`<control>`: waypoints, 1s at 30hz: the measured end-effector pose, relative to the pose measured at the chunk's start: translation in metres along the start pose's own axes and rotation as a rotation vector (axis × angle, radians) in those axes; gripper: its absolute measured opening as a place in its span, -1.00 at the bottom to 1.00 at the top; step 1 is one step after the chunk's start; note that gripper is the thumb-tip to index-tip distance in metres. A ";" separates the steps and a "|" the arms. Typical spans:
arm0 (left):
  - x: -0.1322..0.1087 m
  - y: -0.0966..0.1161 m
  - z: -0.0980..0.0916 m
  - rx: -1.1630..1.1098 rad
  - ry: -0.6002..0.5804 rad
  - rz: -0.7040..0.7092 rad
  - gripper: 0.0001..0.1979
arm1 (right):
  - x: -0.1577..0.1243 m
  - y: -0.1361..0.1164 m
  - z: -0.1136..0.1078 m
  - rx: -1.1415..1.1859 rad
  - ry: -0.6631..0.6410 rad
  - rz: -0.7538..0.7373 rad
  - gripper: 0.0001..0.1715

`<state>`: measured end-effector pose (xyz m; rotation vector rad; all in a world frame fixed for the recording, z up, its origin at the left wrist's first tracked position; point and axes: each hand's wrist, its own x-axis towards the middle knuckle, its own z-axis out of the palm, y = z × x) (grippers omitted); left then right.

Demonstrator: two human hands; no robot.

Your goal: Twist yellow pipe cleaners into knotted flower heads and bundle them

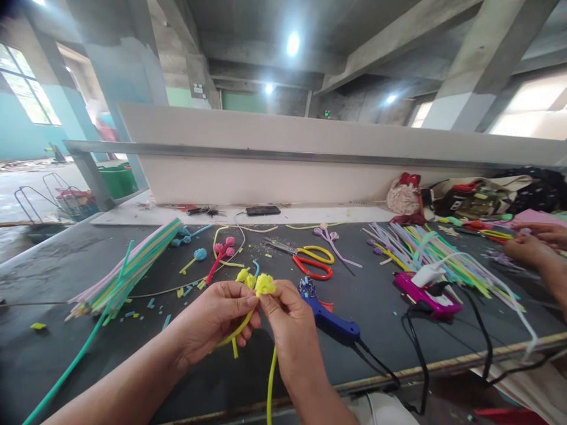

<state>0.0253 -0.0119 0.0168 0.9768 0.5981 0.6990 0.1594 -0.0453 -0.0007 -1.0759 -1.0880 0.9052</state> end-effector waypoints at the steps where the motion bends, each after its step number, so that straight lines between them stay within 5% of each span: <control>1: 0.000 0.000 0.000 0.027 0.017 0.010 -0.77 | 0.001 -0.002 0.000 -0.059 0.009 -0.028 -0.93; 8: 0.000 0.001 0.002 0.317 0.130 0.087 -0.79 | 0.001 0.000 -0.003 -0.148 0.005 0.048 -0.87; 12: 0.000 0.009 -0.009 0.381 0.056 0.006 -0.73 | -0.002 0.003 0.000 0.116 -0.047 0.211 -0.70; 17: -0.005 0.021 -0.020 0.288 -0.061 0.162 -0.53 | -0.005 -0.007 0.006 0.357 -0.178 0.357 -0.72; 24: -0.009 0.029 -0.028 0.412 -0.286 0.297 -0.64 | -0.007 -0.003 0.004 0.354 -0.437 0.458 -0.67; 30: -0.010 0.033 -0.027 0.513 -0.245 0.191 -0.75 | -0.005 0.001 0.001 0.297 -0.425 0.455 -0.70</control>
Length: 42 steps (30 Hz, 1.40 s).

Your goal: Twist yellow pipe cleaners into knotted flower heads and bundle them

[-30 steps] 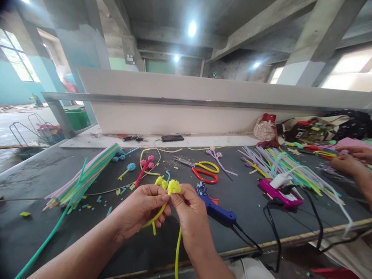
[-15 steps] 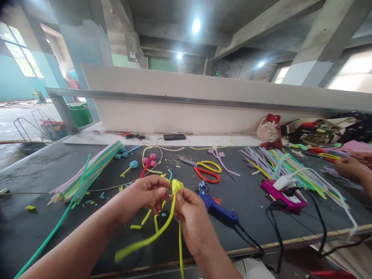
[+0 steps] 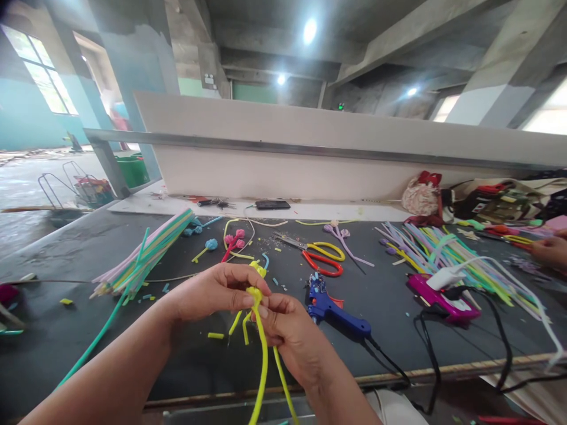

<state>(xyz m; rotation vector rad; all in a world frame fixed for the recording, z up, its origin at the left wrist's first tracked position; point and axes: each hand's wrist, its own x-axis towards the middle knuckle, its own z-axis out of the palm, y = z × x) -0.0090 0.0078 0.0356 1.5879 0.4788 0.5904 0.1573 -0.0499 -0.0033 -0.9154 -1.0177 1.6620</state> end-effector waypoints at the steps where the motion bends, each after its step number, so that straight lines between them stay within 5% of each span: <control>1: 0.000 0.001 0.001 0.038 0.013 -0.004 -0.77 | 0.000 0.000 -0.001 -0.008 0.017 -0.005 -0.70; 7: 0.001 0.003 0.011 0.521 0.212 0.158 -0.86 | 0.001 -0.001 0.002 -0.069 0.126 -0.035 -0.64; 11: 0.003 -0.001 0.018 0.623 0.261 0.280 -0.82 | 0.001 -0.004 0.003 -0.110 0.191 -0.081 -0.64; 14: 0.005 -0.003 0.019 0.558 0.276 0.288 -0.81 | 0.000 -0.007 -0.001 -0.105 0.167 -0.071 -0.66; 21: 0.001 -0.006 0.012 0.005 0.086 -0.013 -0.55 | -0.003 -0.011 -0.004 -0.107 0.050 -0.097 -0.73; 27: 0.006 -0.011 0.024 -0.121 0.093 -0.094 -0.64 | 0.004 -0.004 -0.010 -0.093 0.239 -0.329 -0.84; 33: 0.011 -0.019 0.029 -0.457 0.122 -0.163 -0.69 | 0.009 0.003 -0.013 -0.112 0.300 -0.338 -0.86; 38: 0.009 -0.017 0.022 -0.288 0.157 -0.129 -0.66 | 0.009 0.003 -0.008 -0.056 0.296 -0.301 -0.80; 42: 0.009 -0.013 0.021 -0.035 0.293 -0.104 -0.69 | 0.008 0.003 -0.006 -0.017 0.292 -0.265 -0.82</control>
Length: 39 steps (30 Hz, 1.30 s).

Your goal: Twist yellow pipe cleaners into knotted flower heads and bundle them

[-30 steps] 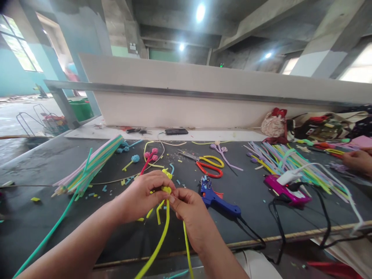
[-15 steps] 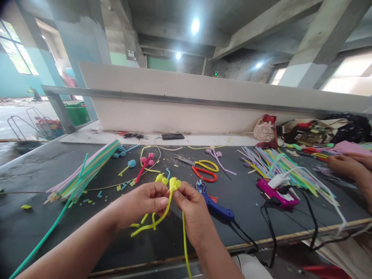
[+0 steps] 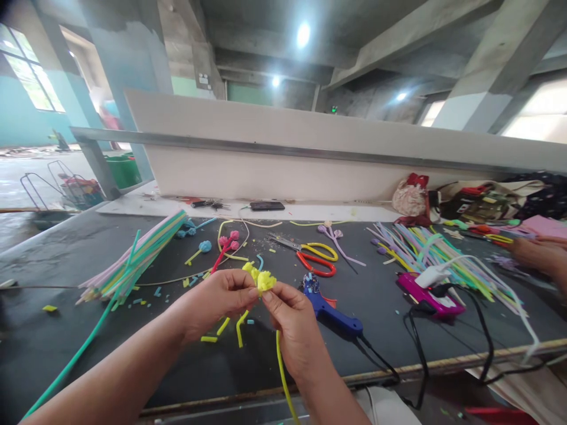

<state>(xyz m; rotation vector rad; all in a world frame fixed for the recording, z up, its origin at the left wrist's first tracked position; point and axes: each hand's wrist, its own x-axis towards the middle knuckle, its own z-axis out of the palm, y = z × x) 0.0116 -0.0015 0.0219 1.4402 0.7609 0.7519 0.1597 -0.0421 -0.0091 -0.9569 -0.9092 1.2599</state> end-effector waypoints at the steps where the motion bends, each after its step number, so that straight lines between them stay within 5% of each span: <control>1: 0.000 0.001 0.000 0.052 0.043 0.031 -0.74 | 0.000 0.000 -0.001 -0.003 -0.006 0.010 -0.83; 4: -0.001 0.001 0.001 0.174 0.108 0.166 -0.89 | 0.001 0.001 -0.004 -0.071 -0.029 0.017 -0.83; 9: 0.000 -0.003 0.001 0.510 0.184 0.444 -0.86 | 0.004 -0.005 -0.007 -0.379 0.005 -0.141 -0.79; 13: 0.002 -0.007 0.004 0.596 0.259 0.496 -0.86 | 0.004 -0.011 -0.006 -0.574 0.087 -0.233 -0.71; 24: -0.002 -0.007 0.020 0.519 0.359 0.439 -0.85 | -0.010 -0.011 0.014 -0.446 0.295 -0.114 -0.78; 27: -0.002 -0.001 0.012 0.227 0.286 0.240 -0.93 | -0.013 -0.030 0.009 -0.478 0.111 -0.050 -0.73; 30: -0.002 0.006 0.002 -0.152 0.084 0.073 -0.82 | -0.014 -0.047 0.001 -0.389 -0.143 0.051 -0.72; 34: -0.001 0.005 -0.001 -0.344 -0.050 0.040 -0.76 | -0.010 -0.041 -0.002 -0.260 -0.056 -0.007 -0.79; 39: 0.000 0.000 0.005 -0.255 0.028 0.059 -0.75 | -0.006 -0.023 0.002 -0.109 -0.044 -0.049 -0.82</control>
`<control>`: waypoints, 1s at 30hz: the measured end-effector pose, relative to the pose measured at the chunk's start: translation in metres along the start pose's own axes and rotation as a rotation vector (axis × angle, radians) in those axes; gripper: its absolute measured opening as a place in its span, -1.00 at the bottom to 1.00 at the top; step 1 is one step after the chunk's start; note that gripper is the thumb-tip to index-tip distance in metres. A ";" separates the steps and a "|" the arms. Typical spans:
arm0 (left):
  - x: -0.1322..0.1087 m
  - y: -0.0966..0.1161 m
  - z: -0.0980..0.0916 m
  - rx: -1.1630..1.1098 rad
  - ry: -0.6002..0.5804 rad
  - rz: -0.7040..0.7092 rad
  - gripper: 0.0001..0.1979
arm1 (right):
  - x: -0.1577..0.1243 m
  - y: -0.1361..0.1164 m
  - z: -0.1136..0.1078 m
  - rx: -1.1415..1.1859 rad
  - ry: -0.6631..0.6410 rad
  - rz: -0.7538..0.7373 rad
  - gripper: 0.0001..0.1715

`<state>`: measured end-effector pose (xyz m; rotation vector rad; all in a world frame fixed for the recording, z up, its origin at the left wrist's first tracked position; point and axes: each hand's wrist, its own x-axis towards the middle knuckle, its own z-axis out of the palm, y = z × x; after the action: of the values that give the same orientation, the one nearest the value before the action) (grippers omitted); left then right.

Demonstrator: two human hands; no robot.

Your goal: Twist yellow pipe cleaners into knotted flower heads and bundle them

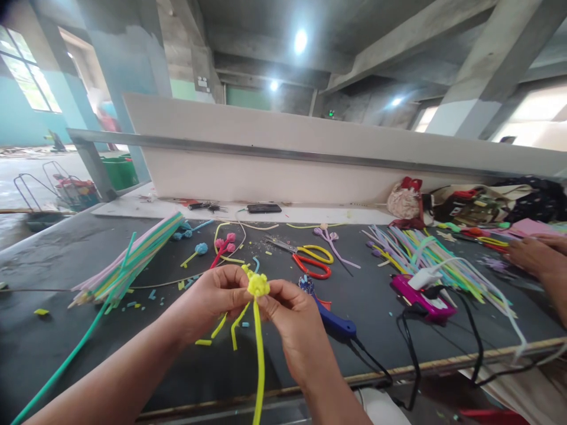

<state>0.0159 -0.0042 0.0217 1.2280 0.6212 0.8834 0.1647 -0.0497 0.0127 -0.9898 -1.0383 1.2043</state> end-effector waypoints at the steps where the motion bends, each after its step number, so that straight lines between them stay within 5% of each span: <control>1: 0.000 0.000 0.001 0.032 0.019 0.012 -0.75 | 0.000 0.002 0.000 0.010 0.011 0.001 -0.84; 7: 0.002 -0.004 0.004 0.133 0.075 0.086 -0.77 | 0.002 0.010 0.005 0.050 0.060 -0.025 -0.84; 12: 0.001 -0.002 0.004 0.137 0.044 0.168 -0.87 | 0.003 0.004 0.007 0.265 0.063 0.093 -0.77; 15: -0.004 0.002 0.004 0.364 0.030 0.343 -0.97 | 0.003 0.001 0.006 0.334 0.096 0.122 -0.77; 19: -0.008 0.000 0.004 0.719 -0.034 0.687 -0.83 | 0.002 0.004 0.008 0.338 0.101 0.095 -0.77; 22: -0.009 -0.006 0.004 0.825 0.005 0.811 -0.83 | 0.001 0.010 0.008 0.252 0.094 0.011 -0.77; 26: -0.010 -0.011 0.005 0.817 0.104 0.785 -0.90 | -0.002 0.020 0.004 0.073 0.075 -0.084 -0.80; 30: -0.011 -0.013 0.011 0.664 0.271 0.550 -0.90 | -0.005 0.026 0.005 0.045 0.027 -0.092 -0.78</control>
<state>0.0223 -0.0205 0.0116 1.9510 0.8496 1.3785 0.1529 -0.0520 -0.0121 -0.9113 -1.0201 1.1318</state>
